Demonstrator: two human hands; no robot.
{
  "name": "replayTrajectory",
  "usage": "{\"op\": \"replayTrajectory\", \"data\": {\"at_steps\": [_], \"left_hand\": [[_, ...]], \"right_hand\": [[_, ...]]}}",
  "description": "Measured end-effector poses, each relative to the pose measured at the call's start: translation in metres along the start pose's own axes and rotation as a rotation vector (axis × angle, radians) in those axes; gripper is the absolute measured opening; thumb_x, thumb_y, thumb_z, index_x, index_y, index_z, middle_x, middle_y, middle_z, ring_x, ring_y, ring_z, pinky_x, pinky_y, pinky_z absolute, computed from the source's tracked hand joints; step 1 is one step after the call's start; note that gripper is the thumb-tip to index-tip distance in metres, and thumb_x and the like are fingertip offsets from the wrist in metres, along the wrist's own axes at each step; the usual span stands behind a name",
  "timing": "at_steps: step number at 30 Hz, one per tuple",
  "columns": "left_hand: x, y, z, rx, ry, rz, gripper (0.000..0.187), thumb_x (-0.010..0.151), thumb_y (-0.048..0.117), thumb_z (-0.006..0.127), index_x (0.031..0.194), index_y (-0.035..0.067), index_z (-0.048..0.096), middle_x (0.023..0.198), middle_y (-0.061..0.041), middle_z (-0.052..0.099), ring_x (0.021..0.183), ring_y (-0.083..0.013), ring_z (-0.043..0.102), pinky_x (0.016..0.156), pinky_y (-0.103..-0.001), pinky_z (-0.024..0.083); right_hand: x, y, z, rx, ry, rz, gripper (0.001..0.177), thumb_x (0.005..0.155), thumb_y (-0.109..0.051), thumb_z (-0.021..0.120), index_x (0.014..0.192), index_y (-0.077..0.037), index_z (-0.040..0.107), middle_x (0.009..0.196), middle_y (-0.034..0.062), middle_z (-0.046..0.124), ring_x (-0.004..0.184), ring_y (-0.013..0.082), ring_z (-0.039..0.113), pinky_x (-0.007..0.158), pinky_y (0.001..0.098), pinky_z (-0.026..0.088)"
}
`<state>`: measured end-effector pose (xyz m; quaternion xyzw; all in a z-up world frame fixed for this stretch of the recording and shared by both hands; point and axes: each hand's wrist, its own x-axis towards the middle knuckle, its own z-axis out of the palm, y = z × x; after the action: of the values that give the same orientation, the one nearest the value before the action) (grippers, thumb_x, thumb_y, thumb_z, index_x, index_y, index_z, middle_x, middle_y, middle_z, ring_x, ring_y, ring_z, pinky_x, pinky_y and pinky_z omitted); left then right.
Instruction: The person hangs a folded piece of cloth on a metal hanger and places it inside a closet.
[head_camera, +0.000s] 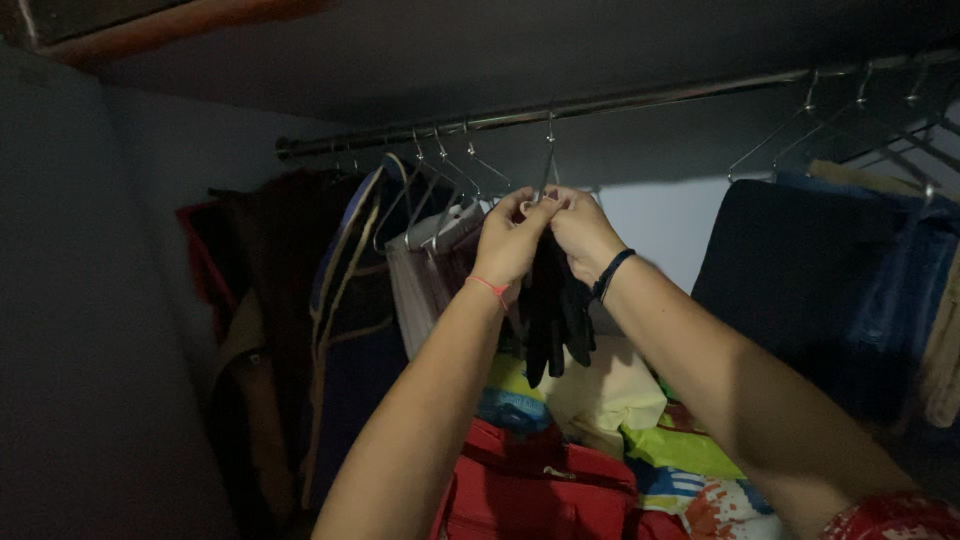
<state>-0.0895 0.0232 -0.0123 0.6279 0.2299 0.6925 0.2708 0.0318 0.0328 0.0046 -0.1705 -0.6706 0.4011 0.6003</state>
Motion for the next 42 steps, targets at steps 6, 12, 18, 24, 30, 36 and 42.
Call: {"op": "replayTrajectory", "data": {"at_steps": [6,12,18,24,30,36,42], "left_hand": [[-0.001,0.001,-0.013,0.021,0.005,0.000,0.075,0.087,0.033,0.074,0.143,-0.009,0.049,0.127,-0.019,0.066,0.116,-0.0216,0.064,0.100,-0.030,0.050],[0.000,-0.001,-0.024,0.024,0.017,0.004,0.073,0.087,0.033,0.074,0.143,-0.009,0.051,0.127,-0.019,0.066,0.116,-0.0223,0.064,0.099,-0.030,0.049],[0.004,-0.004,-0.031,0.002,0.010,0.028,0.074,0.087,0.032,0.075,0.143,-0.010,0.050,0.129,-0.020,0.066,0.118,-0.0238,0.064,0.101,-0.031,0.049],[-0.001,0.007,-0.039,0.049,0.024,0.008,0.076,0.087,0.035,0.074,0.143,-0.010,0.050,0.130,-0.020,0.066,0.119,-0.0233,0.064,0.101,-0.031,0.050],[-0.001,0.009,-0.044,0.020,0.041,-0.013,0.077,0.087,0.037,0.074,0.143,-0.009,0.049,0.129,-0.021,0.066,0.118,-0.0233,0.064,0.100,-0.030,0.050],[0.001,0.007,-0.051,0.045,0.069,-0.031,0.076,0.086,0.038,0.074,0.143,-0.007,0.051,0.128,-0.019,0.066,0.114,-0.0221,0.065,0.096,-0.030,0.050],[0.001,0.006,-0.058,0.086,0.104,-0.010,0.073,0.088,0.040,0.073,0.141,-0.007,0.055,0.127,-0.019,0.066,0.115,-0.0225,0.063,0.098,-0.030,0.049]], "right_hand": [[0.011,0.014,0.007,-0.007,-0.032,-0.077,0.007,0.094,-0.010,0.070,0.088,-0.007,0.069,0.084,-0.0015,0.066,0.082,0.0085,0.058,0.076,0.0256,0.045],[0.022,0.027,0.012,-0.014,-0.021,-0.052,0.009,0.094,-0.011,0.071,0.086,-0.008,0.067,0.083,-0.0033,0.065,0.081,0.0072,0.056,0.075,0.0252,0.045],[0.018,0.019,0.022,-0.019,-0.055,-0.056,0.009,0.094,-0.010,0.070,0.086,-0.006,0.069,0.083,-0.0005,0.066,0.081,0.0094,0.057,0.075,0.0263,0.045],[0.003,-0.006,0.038,-0.124,-0.018,0.043,0.009,0.094,-0.014,0.068,0.088,-0.009,0.071,0.082,-0.0011,0.069,0.084,0.0083,0.061,0.082,0.0239,0.047],[0.013,0.004,0.040,-0.085,-0.079,-0.019,0.012,0.094,-0.014,0.071,0.086,-0.006,0.070,0.081,-0.0005,0.067,0.081,0.0093,0.057,0.079,0.0269,0.046],[0.023,0.012,0.043,-0.159,-0.079,-0.019,0.017,0.096,-0.016,0.073,0.082,-0.007,0.066,0.077,-0.0026,0.058,0.077,0.0092,0.049,0.073,0.0283,0.041],[0.031,0.017,0.050,-0.151,-0.096,-0.036,0.016,0.094,-0.014,0.070,0.080,-0.009,0.066,0.077,-0.0030,0.060,0.077,0.0087,0.050,0.071,0.0285,0.041]]}}
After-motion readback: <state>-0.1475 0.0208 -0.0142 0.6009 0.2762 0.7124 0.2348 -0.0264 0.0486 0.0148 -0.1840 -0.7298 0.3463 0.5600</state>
